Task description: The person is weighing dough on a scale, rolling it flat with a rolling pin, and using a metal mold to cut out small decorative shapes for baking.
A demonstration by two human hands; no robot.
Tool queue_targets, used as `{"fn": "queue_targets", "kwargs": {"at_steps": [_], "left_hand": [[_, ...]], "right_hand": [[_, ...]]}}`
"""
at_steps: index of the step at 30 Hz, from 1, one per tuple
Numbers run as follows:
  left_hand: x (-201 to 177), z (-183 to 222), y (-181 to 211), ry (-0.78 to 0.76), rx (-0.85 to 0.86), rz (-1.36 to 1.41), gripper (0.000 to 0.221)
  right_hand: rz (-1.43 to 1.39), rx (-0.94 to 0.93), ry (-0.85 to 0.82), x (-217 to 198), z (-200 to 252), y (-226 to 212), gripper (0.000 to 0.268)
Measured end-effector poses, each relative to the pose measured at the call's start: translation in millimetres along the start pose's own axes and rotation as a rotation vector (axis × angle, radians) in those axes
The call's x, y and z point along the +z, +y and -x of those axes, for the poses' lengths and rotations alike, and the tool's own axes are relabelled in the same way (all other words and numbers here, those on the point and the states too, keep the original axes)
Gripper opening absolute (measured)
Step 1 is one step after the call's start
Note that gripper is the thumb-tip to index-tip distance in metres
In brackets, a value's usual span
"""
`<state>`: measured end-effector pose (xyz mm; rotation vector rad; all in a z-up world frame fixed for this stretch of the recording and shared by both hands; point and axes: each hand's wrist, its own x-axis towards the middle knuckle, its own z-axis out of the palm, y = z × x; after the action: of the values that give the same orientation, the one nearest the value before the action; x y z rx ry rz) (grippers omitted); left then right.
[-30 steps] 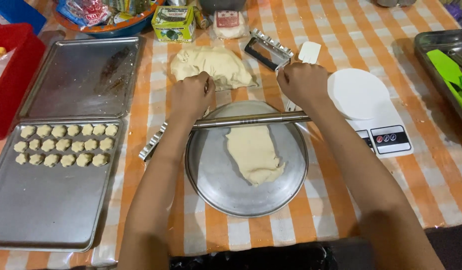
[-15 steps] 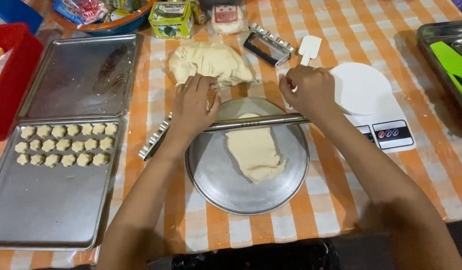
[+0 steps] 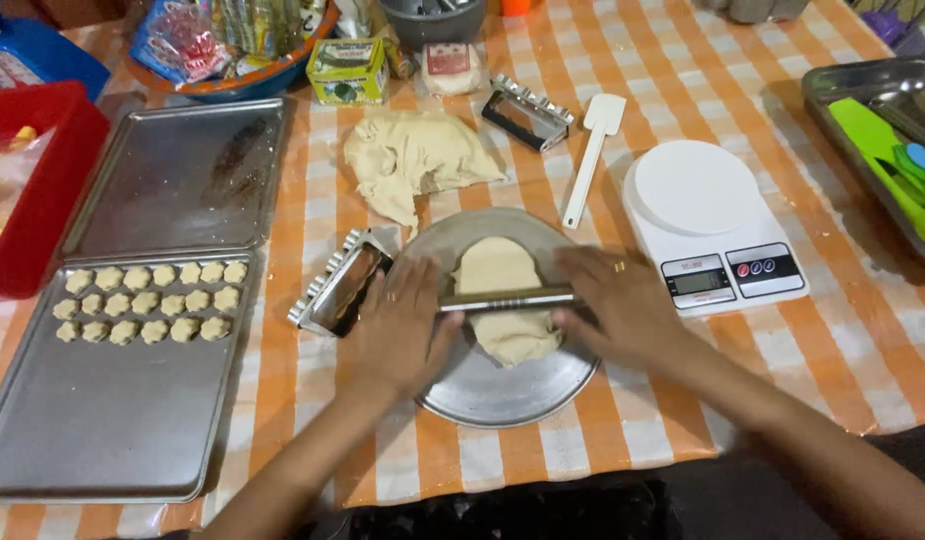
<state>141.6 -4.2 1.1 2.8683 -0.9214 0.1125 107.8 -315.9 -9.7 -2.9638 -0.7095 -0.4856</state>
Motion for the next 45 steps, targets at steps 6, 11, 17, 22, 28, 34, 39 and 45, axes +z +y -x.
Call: {"fn": "queue_targets", "kwargs": {"at_steps": [6, 11, 17, 22, 28, 34, 39, 45], "left_hand": [[7.6, 64.4, 24.2, 0.21, 0.062, 0.034, 0.072], [2.5, 70.0, 25.8, 0.173, 0.074, 0.058, 0.073], [23.6, 5.3, -5.4, 0.107, 0.017, 0.011, 0.067], [-14.6, -53.7, -17.4, 0.103, -0.061, 0.012, 0.059], [6.7, -112.1, -56.8, -0.135, -0.209, 0.124, 0.058], [11.7, -132.4, -72.0, 0.406, -0.126, 0.155, 0.027], [12.5, -150.4, -83.7, 0.523, -0.12, 0.118, 0.021], [18.1, -163.7, -93.0, 0.502, -0.194, 0.071, 0.02]], "right_hand": [[-0.138, -0.005, -0.181, -44.8, 51.1, -47.6, 0.09], [-0.105, -0.04, -0.13, -38.0, 57.5, -43.8, 0.087], [-0.066, 0.046, -0.206, -23.6, -0.6, -11.7, 0.079], [-0.065, 0.13, -0.378, -44.0, -65.9, -0.3, 0.073], [-0.136, 0.263, -0.316, -23.0, -103.2, 29.6, 0.078], [-0.136, 0.245, 0.082, 16.3, -125.4, 62.4, 0.061], [-0.082, 0.316, 0.275, 50.7, -140.2, 86.6, 0.04], [0.112, 0.251, 0.289, 67.7, -161.6, 99.3, 0.033]]}}
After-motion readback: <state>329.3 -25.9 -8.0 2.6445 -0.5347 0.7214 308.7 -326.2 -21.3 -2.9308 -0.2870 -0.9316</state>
